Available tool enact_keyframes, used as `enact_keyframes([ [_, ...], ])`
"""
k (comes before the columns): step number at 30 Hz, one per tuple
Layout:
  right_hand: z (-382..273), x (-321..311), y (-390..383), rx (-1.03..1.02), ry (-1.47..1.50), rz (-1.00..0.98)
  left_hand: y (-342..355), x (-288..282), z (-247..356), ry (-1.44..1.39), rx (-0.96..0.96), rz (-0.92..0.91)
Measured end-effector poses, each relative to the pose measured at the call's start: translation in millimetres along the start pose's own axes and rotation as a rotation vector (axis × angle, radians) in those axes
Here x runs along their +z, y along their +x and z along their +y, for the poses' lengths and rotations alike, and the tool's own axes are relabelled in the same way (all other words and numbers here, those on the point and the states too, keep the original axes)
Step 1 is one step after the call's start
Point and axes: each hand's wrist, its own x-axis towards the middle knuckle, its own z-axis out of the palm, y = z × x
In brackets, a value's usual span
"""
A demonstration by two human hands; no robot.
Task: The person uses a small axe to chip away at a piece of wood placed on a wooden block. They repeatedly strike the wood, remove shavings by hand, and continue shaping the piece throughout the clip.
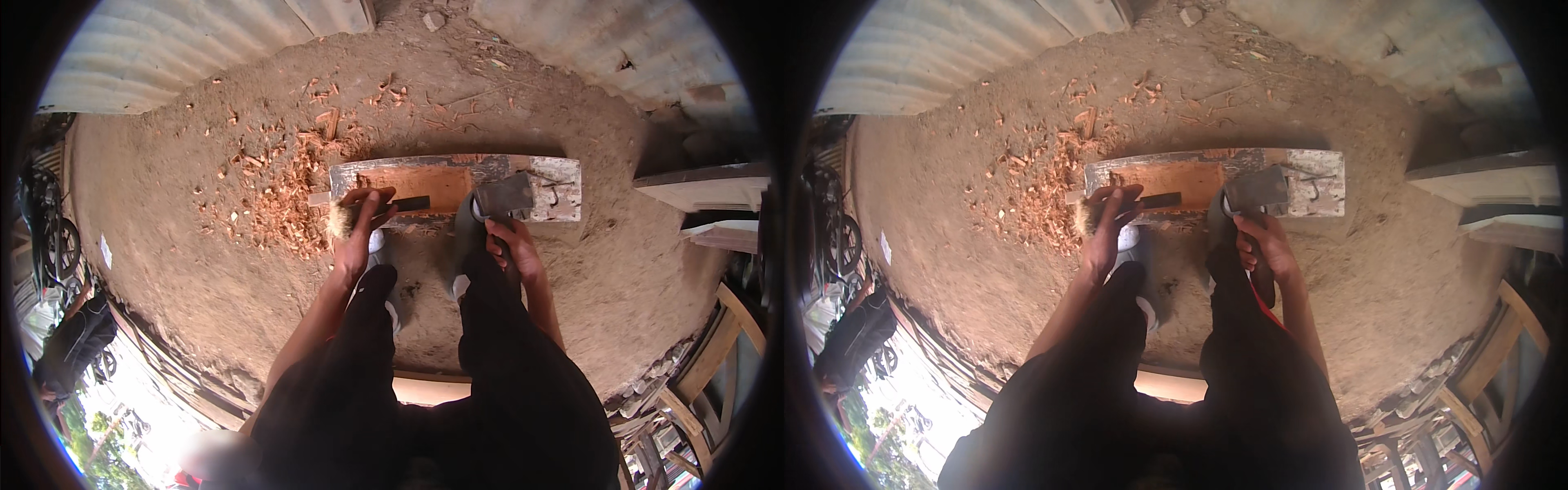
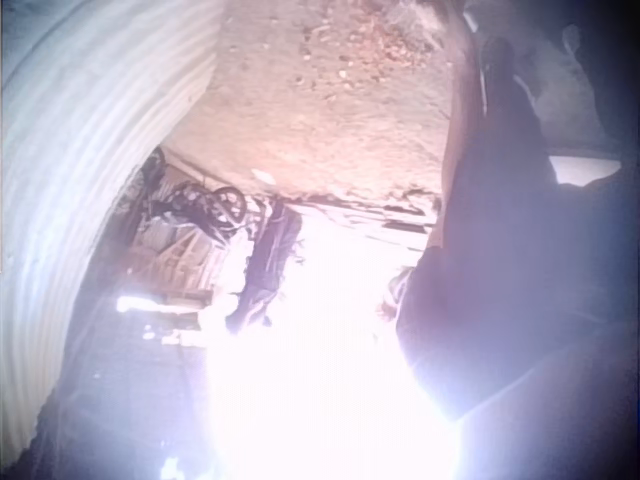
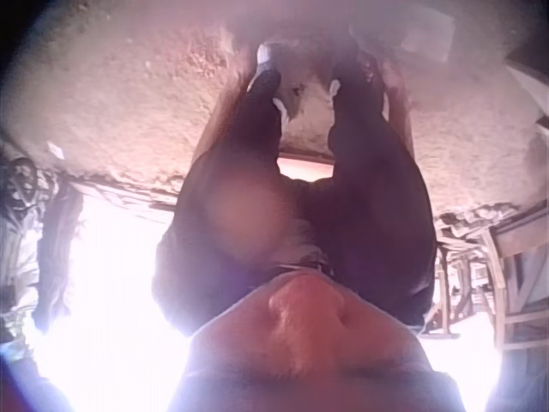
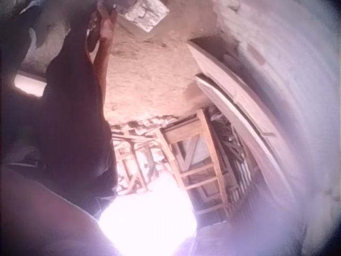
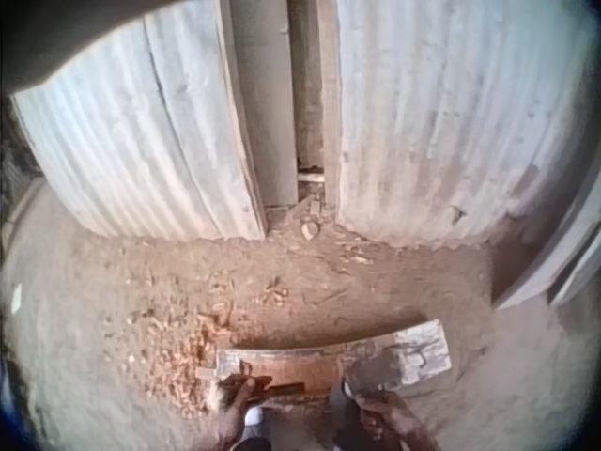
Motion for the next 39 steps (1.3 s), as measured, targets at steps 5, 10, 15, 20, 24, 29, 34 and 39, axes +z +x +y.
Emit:
enact_keyframes([
  [5, 1.6, -0.7, -1.2, 0.004, -0.027, 0.039, 6.2, -17.5, -3.5, 0.109, 0.039, 0.103],
  [10, 2.0, -5.5, -2.4, -0.011, -0.03, 0.013, 4.7, -60.2, 20.2, 0.606, 0.279, 0.14],
  [15, 0.3, -5.6, -2.7, 0.001, -0.014, 0.014, 4.2, -43.9, 23.9, 0.145, -0.105, -0.369],
  [20, 4.6, -3.3, 5.4, 0.007, -0.019, -0.009, 2.9, 8.9, -12.0, 0.452, 0.177, -0.65],
  [24, 10.1, -9.9, -0.9, -0.087, -0.055, 0.067, 18.5, 71.1, 10.1, 0.871, 0.681, -0.816],
  [29, 13.7, -6.7, 3.7, -0.101, -0.085, 0.111, 32.0, 71.7, 4.5, 0.814, 0.607, -0.829],
  [34, 1.2, -2.8, -14.3, -0.074, -0.074, 0.076, 30.8, 66.8, -9.7, 0.763, 0.637, -0.93],
  [39, 9.3, -6.5, -13.6, -0.13, -0.024, 0.189, 28.3, 66.8, -32.1, 0.891, 0.753, -1.02],
])
